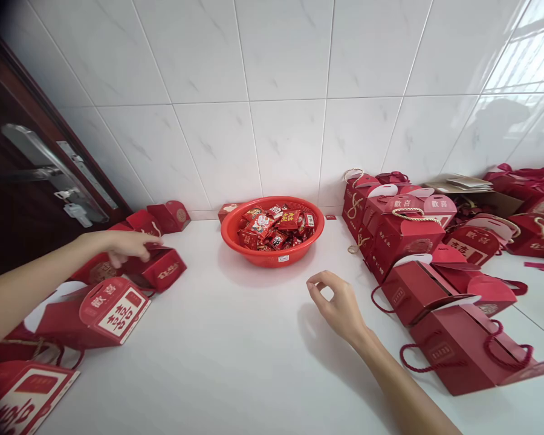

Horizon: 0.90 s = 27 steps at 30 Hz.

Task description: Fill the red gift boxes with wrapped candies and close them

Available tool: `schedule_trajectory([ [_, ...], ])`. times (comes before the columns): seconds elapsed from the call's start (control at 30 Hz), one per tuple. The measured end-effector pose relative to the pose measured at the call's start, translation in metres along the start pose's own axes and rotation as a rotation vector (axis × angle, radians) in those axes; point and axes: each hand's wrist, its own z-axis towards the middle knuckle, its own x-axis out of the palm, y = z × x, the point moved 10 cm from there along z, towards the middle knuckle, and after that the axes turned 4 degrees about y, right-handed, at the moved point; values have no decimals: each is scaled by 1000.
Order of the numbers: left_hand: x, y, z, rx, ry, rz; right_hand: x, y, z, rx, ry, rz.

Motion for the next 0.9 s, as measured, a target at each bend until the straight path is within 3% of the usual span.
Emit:
schedule_trajectory([
  [0.07, 9, -27, 3, 57, 73, -58, 2, -2, 0, 10, 15, 3],
  [0.2, 11, -70, 12, 134, 49, -29, 3, -1, -2, 13, 23, 11],
  [0.37, 21, -99, 5, 185, 155, 4, 2, 1, -3, 7, 29, 12],
  [0.53, 36, -128, -22, 298, 289, -2, 5, 7, -3, -12, 45, 9],
  [0.7, 55, -152, -53, 386, 413, -25, 22, 15, -7, -34, 113, 48],
  [0.8, 69, -173, -75, 498, 486, -42, 39, 28, -9, -93, 189, 53],
  [0.9, 76, -197, -93, 607, 476, -69, 46, 50, -9, -207, 212, 62],
])
